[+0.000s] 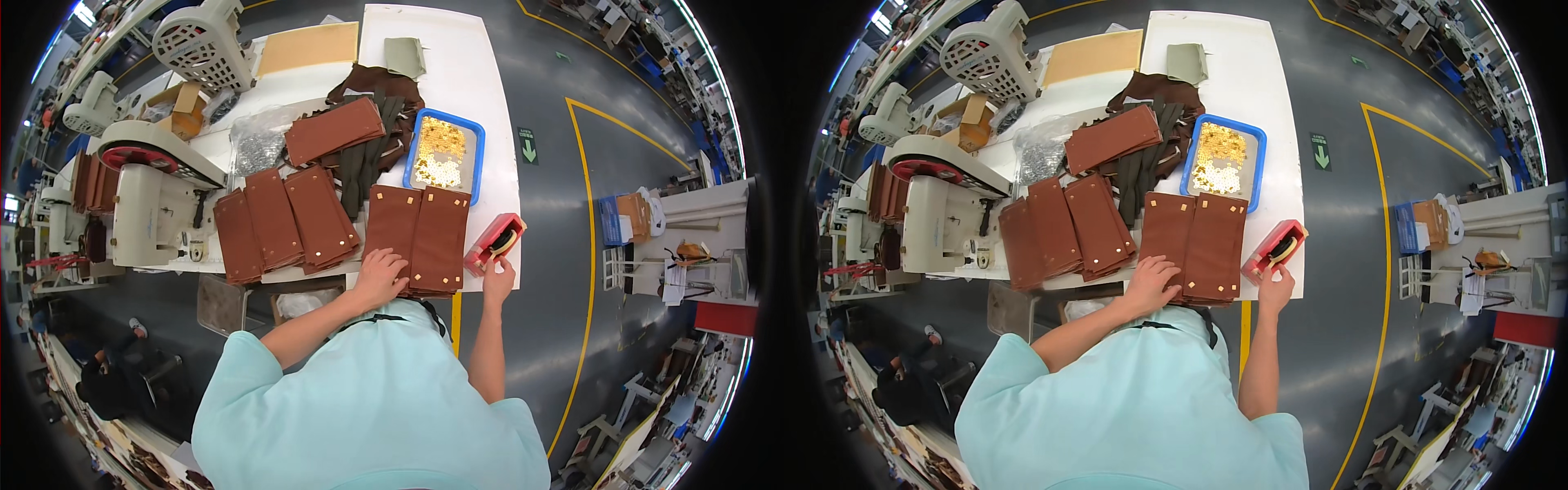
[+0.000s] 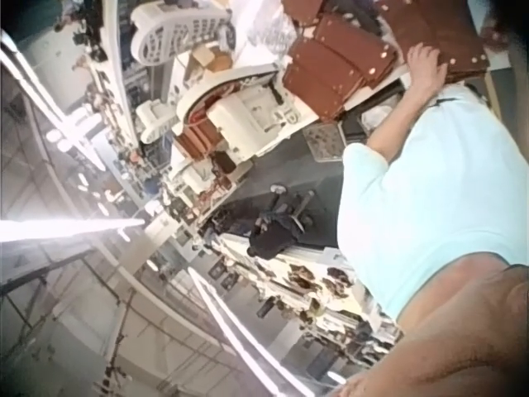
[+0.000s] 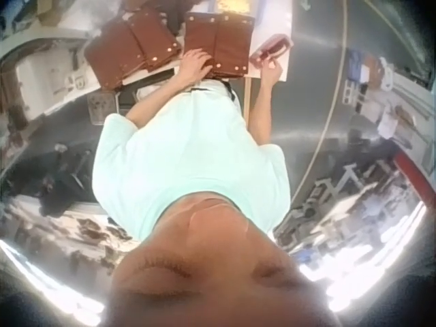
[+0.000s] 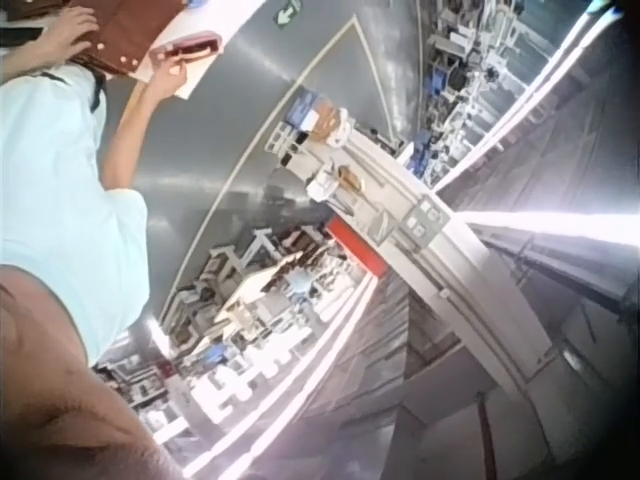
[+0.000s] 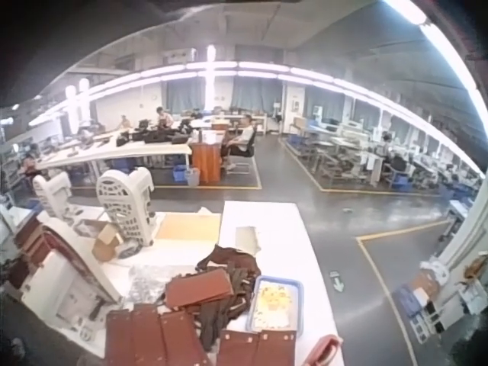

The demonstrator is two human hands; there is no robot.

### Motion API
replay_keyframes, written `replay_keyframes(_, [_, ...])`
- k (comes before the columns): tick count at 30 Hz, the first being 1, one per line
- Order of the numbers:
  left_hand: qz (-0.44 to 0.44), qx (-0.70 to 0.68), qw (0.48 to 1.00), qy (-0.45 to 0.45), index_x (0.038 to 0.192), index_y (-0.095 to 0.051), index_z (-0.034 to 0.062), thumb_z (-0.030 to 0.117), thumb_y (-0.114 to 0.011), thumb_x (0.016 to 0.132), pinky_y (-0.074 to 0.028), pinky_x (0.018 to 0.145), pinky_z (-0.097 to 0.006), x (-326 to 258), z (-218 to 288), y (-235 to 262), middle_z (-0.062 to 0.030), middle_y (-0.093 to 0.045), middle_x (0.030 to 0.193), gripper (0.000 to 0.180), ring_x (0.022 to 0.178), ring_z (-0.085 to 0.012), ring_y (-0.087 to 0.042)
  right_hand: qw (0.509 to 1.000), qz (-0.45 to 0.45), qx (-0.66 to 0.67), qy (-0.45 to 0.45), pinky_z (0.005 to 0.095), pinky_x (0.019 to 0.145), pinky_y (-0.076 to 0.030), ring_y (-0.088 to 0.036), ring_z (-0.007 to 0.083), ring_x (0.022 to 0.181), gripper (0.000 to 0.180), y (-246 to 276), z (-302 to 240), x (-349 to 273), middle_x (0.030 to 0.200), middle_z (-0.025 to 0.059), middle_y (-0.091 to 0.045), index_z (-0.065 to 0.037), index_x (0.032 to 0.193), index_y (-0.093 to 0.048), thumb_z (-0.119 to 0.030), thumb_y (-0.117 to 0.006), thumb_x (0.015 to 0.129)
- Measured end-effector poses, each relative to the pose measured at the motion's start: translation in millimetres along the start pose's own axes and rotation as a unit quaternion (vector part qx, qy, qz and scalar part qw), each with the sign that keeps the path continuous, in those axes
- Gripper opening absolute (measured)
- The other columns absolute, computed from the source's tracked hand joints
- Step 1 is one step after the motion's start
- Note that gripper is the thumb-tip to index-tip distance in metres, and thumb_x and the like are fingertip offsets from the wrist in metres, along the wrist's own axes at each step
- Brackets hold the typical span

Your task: Inserting metal studs into pre-cut holes in leather components for assembly.

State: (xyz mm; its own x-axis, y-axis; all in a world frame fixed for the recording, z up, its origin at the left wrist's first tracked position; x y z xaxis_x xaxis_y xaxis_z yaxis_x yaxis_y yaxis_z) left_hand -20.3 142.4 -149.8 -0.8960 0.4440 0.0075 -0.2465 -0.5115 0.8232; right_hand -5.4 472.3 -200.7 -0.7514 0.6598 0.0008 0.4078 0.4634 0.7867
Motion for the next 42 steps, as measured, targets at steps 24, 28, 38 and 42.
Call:
replay_keyframes(24, [0.209,0.013,0.767,0.606,0.147,-0.030,0.0198,0.038,-0.089,0.062,-0.044,0.098,-0.056,-76.7,-338.8,150.5,-0.0207,-0.048,0.136,0.105,0.127,-0.0402,-0.045,0.782,-0.008,0.519,-0.346,0.0303,0.072,-0.054,-0.068,0.0221,0.083,0.017,-43.5,31.2,-49.9,0.093,0.0119,-0.067,0.008,0.092,-0.067,-0.002,-0.072,0.078])
replay_keyframes(28, [0.217,-0.035,0.730,0.648,0.146,-0.030,0.0183,0.032,-0.089,0.061,-0.038,0.104,-0.057,-83.9,-351.3,149.0,-0.0188,-0.046,0.140,0.104,0.130,-0.0391,-0.044,0.762,0.065,0.540,-0.352,0.0274,0.070,-0.051,-0.065,0.0160,0.082,0.024,-47.0,37.0,-65.3,0.097,0.0095,-0.066,0.008,0.101,-0.066,-0.001,-0.075,0.080])
replay_keyframes(38, [0.297,-0.063,0.786,0.538,0.117,-0.061,0.0017,0.025,-0.082,0.074,-0.049,0.086,-0.038,-70.1,-379.9,164.6,-0.0146,-0.068,0.107,0.053,0.096,-0.0269,-0.066,0.874,0.039,0.367,-0.318,0.0247,0.076,-0.050,-0.063,0.0127,0.089,0.018,-48.6,62.0,-63.7,0.095,0.0081,-0.069,0.006,0.094,-0.072,-0.010,-0.070,0.085])
replay_keyframes(42, [0.312,-0.164,0.848,0.397,0.116,-0.060,-0.0019,0.019,-0.077,0.080,-0.050,0.086,-0.033,-27.3,-277.9,194.9,-0.0117,-0.068,0.107,0.045,0.096,-0.0190,-0.065,0.966,0.078,0.191,-0.156,0.0250,0.073,-0.050,-0.063,0.0112,0.082,0.021,-37.7,71.1,-52.4,0.091,0.0092,-0.070,0.004,0.094,-0.073,-0.016,-0.071,0.085])
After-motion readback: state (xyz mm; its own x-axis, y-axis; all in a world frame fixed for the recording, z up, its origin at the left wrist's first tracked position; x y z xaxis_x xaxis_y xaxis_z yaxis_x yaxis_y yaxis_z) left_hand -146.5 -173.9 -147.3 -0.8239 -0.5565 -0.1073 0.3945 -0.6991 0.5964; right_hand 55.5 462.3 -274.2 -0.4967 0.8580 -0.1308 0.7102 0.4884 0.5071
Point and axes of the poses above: each hand's wrist, its own x-axis towards the middle knuckle, its own y-axis out of the back of the hand, z = x × y, the point moved 10 cm from there along x, towards the middle knuckle
